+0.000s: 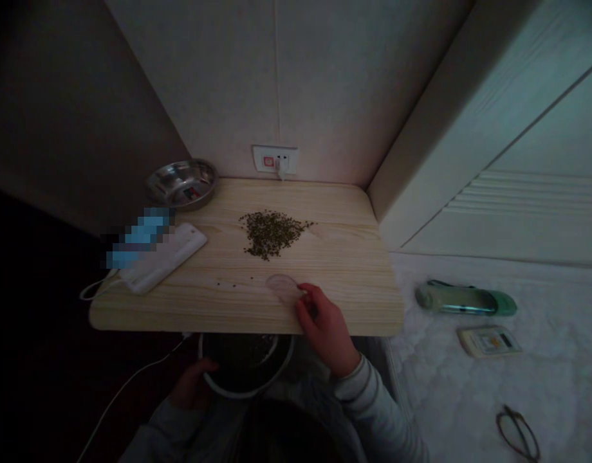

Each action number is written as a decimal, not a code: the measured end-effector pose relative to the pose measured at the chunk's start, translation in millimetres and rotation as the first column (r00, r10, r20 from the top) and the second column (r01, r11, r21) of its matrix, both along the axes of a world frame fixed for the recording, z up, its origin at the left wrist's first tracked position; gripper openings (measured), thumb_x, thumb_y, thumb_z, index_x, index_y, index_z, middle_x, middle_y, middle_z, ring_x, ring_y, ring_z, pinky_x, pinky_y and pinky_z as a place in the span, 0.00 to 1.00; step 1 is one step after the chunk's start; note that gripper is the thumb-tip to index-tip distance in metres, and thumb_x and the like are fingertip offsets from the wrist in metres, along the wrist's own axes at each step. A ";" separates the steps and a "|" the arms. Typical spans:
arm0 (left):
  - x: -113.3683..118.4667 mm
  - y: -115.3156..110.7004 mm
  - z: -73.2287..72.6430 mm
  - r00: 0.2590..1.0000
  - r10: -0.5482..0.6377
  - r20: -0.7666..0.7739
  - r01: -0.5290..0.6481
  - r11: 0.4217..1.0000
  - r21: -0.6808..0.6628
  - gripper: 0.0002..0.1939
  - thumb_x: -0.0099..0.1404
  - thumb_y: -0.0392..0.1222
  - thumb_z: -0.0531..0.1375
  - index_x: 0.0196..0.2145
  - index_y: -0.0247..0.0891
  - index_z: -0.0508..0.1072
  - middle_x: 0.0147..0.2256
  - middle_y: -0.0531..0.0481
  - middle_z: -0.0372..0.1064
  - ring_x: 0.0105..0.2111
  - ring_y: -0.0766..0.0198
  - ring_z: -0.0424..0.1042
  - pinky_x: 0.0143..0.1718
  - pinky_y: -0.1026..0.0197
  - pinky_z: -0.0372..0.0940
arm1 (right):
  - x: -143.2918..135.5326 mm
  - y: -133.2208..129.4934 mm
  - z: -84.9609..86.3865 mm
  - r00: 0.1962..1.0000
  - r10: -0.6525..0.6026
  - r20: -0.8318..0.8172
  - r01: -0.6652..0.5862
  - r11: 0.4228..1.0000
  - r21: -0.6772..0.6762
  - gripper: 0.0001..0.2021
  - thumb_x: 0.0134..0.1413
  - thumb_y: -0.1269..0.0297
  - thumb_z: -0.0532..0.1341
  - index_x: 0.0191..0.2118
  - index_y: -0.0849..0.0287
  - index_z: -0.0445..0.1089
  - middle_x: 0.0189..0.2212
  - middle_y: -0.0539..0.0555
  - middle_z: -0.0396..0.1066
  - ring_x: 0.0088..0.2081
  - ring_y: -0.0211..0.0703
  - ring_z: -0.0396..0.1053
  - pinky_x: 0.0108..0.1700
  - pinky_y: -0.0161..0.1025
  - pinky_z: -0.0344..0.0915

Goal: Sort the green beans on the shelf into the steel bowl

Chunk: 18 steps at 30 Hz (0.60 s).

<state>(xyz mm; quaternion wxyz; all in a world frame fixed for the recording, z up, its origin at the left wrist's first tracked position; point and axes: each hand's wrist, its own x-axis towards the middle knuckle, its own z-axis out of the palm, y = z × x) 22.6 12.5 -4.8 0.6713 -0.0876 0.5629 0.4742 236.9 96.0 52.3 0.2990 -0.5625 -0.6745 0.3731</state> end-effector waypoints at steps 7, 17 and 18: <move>-11.2 -3.0 -3.4 1.000 0.005 -0.013 -0.005 1.000 -0.030 0.08 0.40 0.27 0.54 0.16 0.34 0.72 0.22 0.45 0.74 0.36 0.49 0.70 0.39 0.50 0.64 | -28.4 21.4 2.7 0.993 0.021 0.117 -0.028 0.998 0.052 0.14 0.51 0.66 0.50 0.45 0.61 0.58 0.26 0.52 0.67 0.29 0.39 0.65 0.32 0.36 0.61; -30.8 -6.2 -9.2 0.998 0.062 0.008 -0.061 0.996 -0.067 0.08 0.39 0.27 0.54 0.19 0.33 0.72 0.24 0.45 0.74 0.37 0.48 0.70 0.39 0.48 0.63 | -66.3 29.7 5.0 0.978 0.063 0.198 -0.080 0.994 0.079 0.14 0.49 0.67 0.50 0.44 0.62 0.59 0.23 0.51 0.67 0.25 0.37 0.63 0.29 0.34 0.59; -32.0 -6.3 -9.6 0.997 0.070 0.011 -0.069 0.996 -0.062 0.08 0.39 0.27 0.54 0.19 0.34 0.72 0.24 0.45 0.74 0.37 0.47 0.69 0.39 0.48 0.63 | -68.6 30.3 5.1 0.976 0.068 0.207 -0.086 0.993 0.079 0.14 0.49 0.67 0.51 0.44 0.62 0.59 0.23 0.51 0.66 0.25 0.38 0.63 0.29 0.34 0.59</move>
